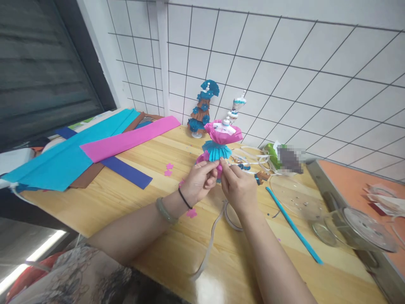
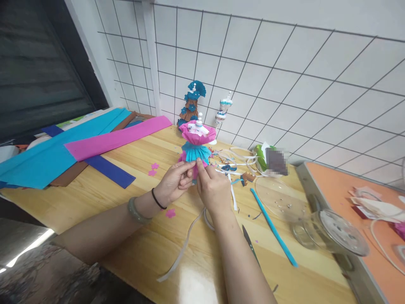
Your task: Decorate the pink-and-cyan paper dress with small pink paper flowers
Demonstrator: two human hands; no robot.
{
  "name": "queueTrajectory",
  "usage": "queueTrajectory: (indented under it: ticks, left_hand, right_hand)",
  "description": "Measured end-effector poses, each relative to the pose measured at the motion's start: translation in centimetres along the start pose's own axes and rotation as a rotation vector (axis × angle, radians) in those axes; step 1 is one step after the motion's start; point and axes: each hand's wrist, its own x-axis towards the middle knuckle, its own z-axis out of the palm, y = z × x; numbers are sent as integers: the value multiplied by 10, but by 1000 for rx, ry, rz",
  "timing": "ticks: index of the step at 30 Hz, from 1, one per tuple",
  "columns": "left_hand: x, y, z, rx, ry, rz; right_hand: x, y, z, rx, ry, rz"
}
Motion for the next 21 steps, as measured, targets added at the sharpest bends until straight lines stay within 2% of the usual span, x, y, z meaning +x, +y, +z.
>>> queueTrajectory:
  ticks: [9,14,17,21]
  left_hand:
    - [2,1,4,101,59,61]
    - [2,0,3,134,32,76]
    - [2,0,2,151,28,70]
    - [3,-1,1,150,23,75]
  right_hand:
    - [5,-6,-3,444,14,236]
    - [9,-9,-7,842,29,525]
    - [12,-10,-10,982,-12,692]
    - [14,-10,-13,1106,-21,788]
